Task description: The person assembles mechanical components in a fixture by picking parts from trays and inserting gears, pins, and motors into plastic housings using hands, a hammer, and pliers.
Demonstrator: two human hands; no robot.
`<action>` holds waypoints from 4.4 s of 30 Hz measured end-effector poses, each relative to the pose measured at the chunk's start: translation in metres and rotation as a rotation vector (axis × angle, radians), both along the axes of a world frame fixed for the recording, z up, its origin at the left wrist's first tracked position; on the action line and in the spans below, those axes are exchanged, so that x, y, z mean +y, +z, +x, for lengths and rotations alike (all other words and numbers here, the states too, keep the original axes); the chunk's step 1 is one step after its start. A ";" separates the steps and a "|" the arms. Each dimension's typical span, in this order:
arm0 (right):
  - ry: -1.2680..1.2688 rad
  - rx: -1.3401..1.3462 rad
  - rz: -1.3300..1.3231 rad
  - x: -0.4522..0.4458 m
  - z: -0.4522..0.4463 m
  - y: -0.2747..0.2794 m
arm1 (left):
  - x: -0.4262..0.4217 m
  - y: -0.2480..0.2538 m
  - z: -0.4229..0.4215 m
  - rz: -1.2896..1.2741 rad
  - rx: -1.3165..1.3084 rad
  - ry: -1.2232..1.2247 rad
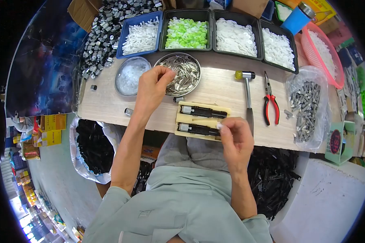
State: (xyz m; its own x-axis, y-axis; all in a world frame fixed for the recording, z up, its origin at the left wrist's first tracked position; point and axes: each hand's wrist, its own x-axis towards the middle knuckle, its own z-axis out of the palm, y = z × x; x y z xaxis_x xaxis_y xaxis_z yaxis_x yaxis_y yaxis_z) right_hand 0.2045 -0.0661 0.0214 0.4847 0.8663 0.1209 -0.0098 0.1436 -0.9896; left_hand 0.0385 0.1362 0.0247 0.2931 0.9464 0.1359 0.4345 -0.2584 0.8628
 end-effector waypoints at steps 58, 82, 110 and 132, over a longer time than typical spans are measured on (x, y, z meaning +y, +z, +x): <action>0.300 -0.665 0.191 0.003 -0.038 0.004 | -0.116 0.000 -0.042 -0.786 -0.654 -0.330; 0.195 -1.210 0.080 0.060 -0.001 -0.003 | -0.135 -0.014 -0.105 -0.426 -0.194 0.096; 0.310 -1.188 -0.016 0.069 0.003 -0.004 | -0.161 -0.010 -0.106 -0.743 -0.663 -0.008; 0.213 -0.945 -0.054 0.173 0.042 0.031 | -0.094 -0.010 -0.009 0.463 -0.123 -0.302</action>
